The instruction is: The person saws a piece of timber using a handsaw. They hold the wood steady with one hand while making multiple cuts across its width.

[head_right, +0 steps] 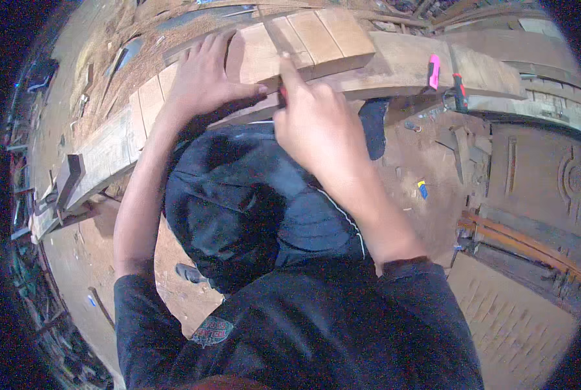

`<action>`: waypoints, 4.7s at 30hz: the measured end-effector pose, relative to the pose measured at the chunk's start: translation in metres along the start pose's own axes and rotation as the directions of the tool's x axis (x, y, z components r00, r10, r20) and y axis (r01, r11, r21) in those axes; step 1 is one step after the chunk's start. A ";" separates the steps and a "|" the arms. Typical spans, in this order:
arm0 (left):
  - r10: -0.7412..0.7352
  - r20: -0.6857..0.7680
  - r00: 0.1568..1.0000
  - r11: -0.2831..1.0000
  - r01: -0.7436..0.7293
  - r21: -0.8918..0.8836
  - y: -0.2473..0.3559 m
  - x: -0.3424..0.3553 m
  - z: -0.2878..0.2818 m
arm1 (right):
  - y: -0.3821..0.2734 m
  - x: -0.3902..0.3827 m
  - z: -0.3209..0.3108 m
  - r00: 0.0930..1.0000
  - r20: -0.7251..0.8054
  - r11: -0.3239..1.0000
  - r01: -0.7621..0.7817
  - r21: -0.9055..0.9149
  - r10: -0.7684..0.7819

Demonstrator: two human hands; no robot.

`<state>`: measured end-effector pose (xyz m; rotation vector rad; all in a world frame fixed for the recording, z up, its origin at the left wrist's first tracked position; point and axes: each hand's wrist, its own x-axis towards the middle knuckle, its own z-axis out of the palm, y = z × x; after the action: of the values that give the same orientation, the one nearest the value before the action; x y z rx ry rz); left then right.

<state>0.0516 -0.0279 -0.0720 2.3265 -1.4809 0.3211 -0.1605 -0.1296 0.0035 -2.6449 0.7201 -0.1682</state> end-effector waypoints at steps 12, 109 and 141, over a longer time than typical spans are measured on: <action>-0.031 0.027 0.999 0.998 0.032 -0.060 0.004 0.005 -0.005 | -0.002 -0.032 -0.024 0.993 0.117 0.999 -0.024 0.034 0.020; -0.046 0.106 0.993 0.998 0.042 0.040 0.001 0.004 -0.015 | 0.034 -0.047 -0.007 0.986 -0.164 0.596 0.120 0.794 0.020; -0.446 0.581 0.681 -0.136 0.590 -0.796 0.047 -0.112 -0.115 | 0.323 0.022 -0.081 0.787 -0.300 0.794 -0.594 -0.128 0.539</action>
<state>-0.0383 0.0948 -0.0014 1.4399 -0.2279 -0.8587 -0.3079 -0.4238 -0.0522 -2.4792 1.6790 -0.2628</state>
